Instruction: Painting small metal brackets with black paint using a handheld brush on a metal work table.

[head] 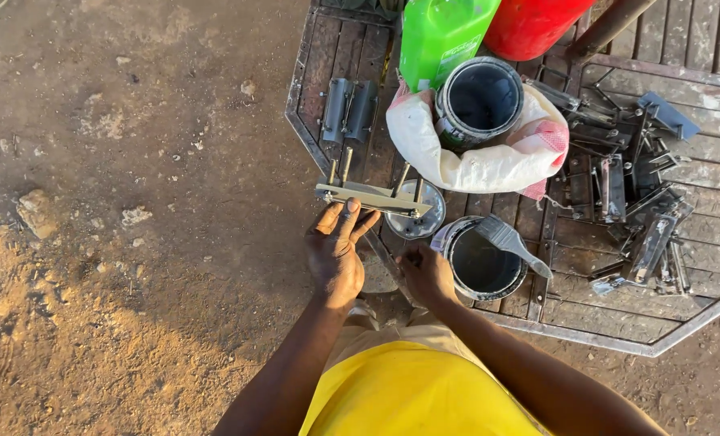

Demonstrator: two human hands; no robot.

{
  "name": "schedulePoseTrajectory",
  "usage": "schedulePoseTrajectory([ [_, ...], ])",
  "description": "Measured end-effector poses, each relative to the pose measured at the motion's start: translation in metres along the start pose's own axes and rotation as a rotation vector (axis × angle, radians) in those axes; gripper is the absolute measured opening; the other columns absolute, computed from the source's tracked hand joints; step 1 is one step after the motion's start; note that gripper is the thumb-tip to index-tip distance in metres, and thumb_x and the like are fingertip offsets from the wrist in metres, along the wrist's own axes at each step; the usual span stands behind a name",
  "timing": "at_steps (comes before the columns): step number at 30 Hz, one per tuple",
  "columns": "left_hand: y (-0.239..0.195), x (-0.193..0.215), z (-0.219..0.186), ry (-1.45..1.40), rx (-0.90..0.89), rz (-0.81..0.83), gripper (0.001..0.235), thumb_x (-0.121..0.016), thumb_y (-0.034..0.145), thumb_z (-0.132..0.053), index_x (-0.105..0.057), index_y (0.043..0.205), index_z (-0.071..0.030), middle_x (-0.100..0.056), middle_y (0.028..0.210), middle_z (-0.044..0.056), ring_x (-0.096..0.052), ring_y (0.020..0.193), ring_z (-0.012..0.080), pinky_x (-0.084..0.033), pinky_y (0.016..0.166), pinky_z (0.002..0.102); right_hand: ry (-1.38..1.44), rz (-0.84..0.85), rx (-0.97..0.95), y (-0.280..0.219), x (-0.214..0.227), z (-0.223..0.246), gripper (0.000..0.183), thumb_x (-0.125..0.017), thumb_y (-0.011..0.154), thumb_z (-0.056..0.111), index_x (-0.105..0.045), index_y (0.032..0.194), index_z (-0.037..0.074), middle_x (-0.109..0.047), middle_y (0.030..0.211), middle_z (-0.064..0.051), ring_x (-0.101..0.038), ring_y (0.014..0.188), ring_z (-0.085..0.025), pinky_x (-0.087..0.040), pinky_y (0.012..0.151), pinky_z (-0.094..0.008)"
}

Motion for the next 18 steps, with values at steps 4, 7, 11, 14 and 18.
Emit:
schedulePoseTrajectory([
  [4, 0.001, 0.017, -0.009, -0.020, 0.033, 0.006, 0.018, -0.076, 0.087, 0.004, -0.072, 0.103, 0.010, -0.072, 0.105, 0.030, -0.073, 0.095, 0.0463, -0.066, 0.085, 0.060, -0.303, -0.066, 0.070, 0.067, -0.042, -0.036, 0.027, -0.065, 0.090, 0.034, -0.065, 0.102, 0.010, -0.072, 0.093, -0.021, -0.072, 0.091, -0.046, -0.054, 0.081, -0.059],
  [7, 0.016, 0.041, 0.005, 0.012, 0.044, 0.033, 0.022, -0.076, 0.086, 0.005, -0.071, 0.106, 0.014, -0.071, 0.109, 0.032, -0.071, 0.099, 0.0471, -0.065, 0.083, 0.063, -0.432, -0.811, 0.525, 0.087, -0.042, -0.034, 0.043, -0.059, 0.098, 0.007, -0.055, 0.138, -0.009, -0.059, 0.129, -0.032, -0.057, 0.116, -0.046, -0.043, 0.102, -0.052],
  [11, 0.015, 0.047, -0.008, 0.065, 0.080, 0.084, 0.026, -0.077, 0.085, 0.004, -0.073, 0.110, 0.010, -0.073, 0.108, 0.026, -0.070, 0.101, 0.0369, -0.064, 0.084, 0.062, -0.704, -0.237, 0.109, 0.187, -0.076, -0.082, 0.025, -0.074, 0.084, 0.003, -0.060, 0.104, 0.008, -0.057, 0.109, -0.009, -0.071, 0.095, -0.032, -0.062, 0.074, -0.047],
  [14, 0.016, 0.052, -0.017, 0.121, 0.079, 0.144, 0.027, -0.078, 0.085, 0.003, -0.073, 0.112, 0.008, -0.074, 0.102, 0.023, -0.070, 0.097, 0.0310, -0.065, 0.082, 0.055, -0.770, -0.217, 0.143, 0.235, -0.125, -0.147, 0.034, -0.086, 0.073, 0.015, -0.059, 0.093, 0.014, -0.057, 0.104, -0.006, -0.071, 0.095, -0.031, -0.061, 0.070, -0.045],
  [18, 0.024, 0.058, -0.022, 0.154, 0.082, 0.222, 0.031, -0.078, 0.085, 0.004, -0.073, 0.116, 0.008, -0.074, 0.099, 0.025, -0.068, 0.095, 0.0253, -0.065, 0.079, 0.051, -0.668, -0.101, 0.086, 0.334, -0.163, -0.257, 0.046, -0.094, 0.062, 0.010, -0.067, 0.099, 0.006, -0.063, 0.107, -0.013, -0.071, 0.101, -0.037, -0.062, 0.076, -0.054],
])
Point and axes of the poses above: each hand's wrist, its own y-axis towards the middle knuckle, its own x-axis out of the back of the hand, z = x × y, the point moved 9 cm from there along y, towards the middle knuckle
